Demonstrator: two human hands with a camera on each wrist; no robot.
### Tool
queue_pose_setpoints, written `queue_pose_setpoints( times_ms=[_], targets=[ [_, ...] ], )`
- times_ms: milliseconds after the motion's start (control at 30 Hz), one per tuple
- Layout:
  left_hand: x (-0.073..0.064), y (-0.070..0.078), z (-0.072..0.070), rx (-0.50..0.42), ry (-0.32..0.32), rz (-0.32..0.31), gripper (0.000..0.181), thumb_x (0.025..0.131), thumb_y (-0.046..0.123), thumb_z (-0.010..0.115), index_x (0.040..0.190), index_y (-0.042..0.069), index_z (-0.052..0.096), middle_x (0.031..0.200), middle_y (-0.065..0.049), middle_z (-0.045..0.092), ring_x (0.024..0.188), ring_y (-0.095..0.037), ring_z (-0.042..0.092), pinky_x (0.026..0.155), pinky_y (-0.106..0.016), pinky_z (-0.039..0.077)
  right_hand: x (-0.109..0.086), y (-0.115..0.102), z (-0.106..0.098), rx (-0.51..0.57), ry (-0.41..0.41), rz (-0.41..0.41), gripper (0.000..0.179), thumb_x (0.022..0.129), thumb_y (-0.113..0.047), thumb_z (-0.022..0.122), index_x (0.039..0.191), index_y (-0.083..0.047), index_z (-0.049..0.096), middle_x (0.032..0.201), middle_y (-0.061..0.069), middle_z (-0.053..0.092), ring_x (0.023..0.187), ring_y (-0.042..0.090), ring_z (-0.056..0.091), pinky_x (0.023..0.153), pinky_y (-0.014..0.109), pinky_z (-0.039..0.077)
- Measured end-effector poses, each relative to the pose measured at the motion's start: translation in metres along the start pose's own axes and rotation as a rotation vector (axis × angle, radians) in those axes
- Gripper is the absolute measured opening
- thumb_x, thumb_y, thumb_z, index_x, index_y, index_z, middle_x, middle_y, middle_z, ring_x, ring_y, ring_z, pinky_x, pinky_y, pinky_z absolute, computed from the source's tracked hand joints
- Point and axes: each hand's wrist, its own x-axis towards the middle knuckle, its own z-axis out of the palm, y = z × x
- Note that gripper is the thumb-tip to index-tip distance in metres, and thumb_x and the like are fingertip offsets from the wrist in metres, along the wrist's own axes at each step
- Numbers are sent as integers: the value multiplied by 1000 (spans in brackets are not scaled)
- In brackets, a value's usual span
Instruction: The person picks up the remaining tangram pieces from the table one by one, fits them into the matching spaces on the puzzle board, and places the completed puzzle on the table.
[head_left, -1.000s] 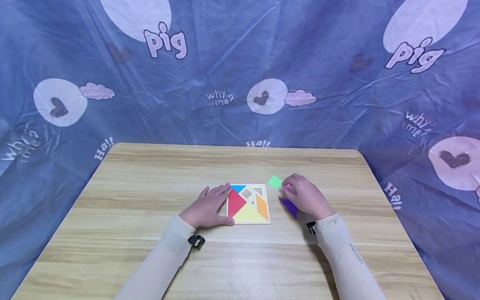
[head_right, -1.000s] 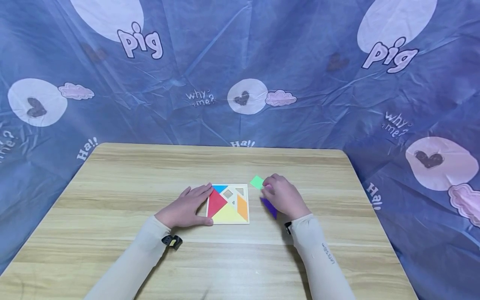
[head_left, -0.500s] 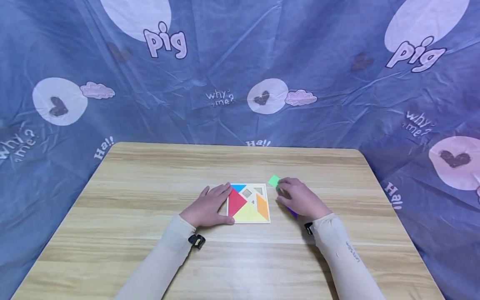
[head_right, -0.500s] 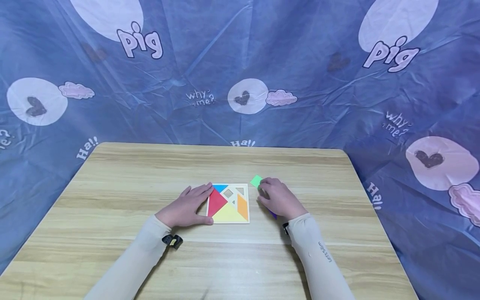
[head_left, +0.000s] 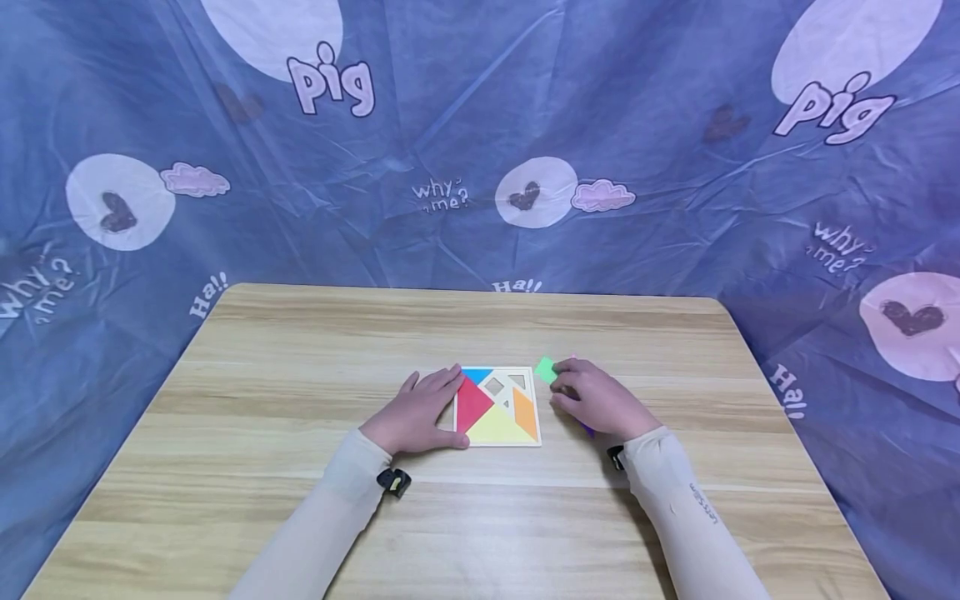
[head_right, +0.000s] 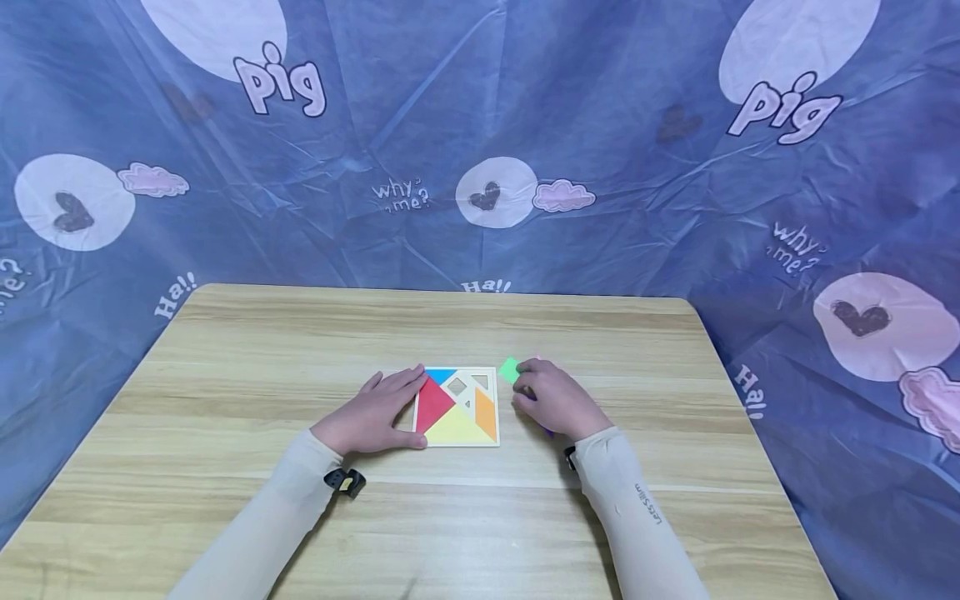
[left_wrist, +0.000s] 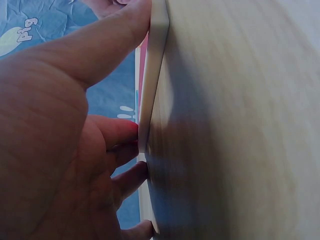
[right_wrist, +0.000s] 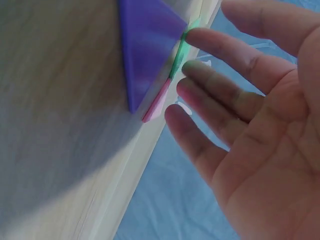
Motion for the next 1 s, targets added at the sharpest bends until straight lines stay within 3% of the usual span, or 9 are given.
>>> queue_pose_setpoints(
  times_ms=[133,300,400,533,633,867,1000],
  targets=[
    [0,-1,0,2,-4,-6,105,87,64,72,165,11,26,173,-1,19,159,-23,18,127,-57,8,1,0,1,20,14,-6,4,93,-10,75,93,-8,78,126,24,65,126,45,58,111,57,44],
    [0,-1,0,-6,-1,-11,105,86,63,73,165,11,27,172,-1,20,159,-23,18,127,-58,9,2,1,2,25,5,2,14,89,-9,79,80,-15,69,120,20,66,120,42,60,106,54,47],
    [0,-1,0,-2,-2,-13,105,87,64,73,165,11,27,173,-1,20,159,-23,18,127,-58,8,2,2,3,5,17,13,12,88,-11,81,96,-8,72,120,19,65,117,41,61,103,55,49],
    [0,-1,-1,3,-5,-9,105,87,64,72,165,11,26,173,-2,19,159,-23,17,127,-57,8,1,3,3,-29,51,42,44,89,-14,80,127,4,67,128,23,61,120,43,57,105,59,46],
    [1,-1,-1,0,-4,-3,105,87,63,73,165,10,26,173,-3,20,159,-25,18,127,-58,9,1,3,3,-53,54,44,51,91,-14,78,135,7,63,134,26,58,124,45,54,107,61,43],
    [1,-1,-1,-5,-4,-2,105,87,62,73,164,9,26,172,-3,20,159,-26,18,127,-58,8,3,2,8,-101,38,29,20,91,-12,78,103,3,74,127,24,62,117,44,58,102,59,47],
    [1,-1,-1,-6,-11,-9,106,87,63,73,165,10,26,173,-2,19,159,-25,17,127,-57,8,3,0,7,-109,53,32,16,88,-11,80,99,-1,75,120,20,64,111,41,60,100,58,46]
  ],
)
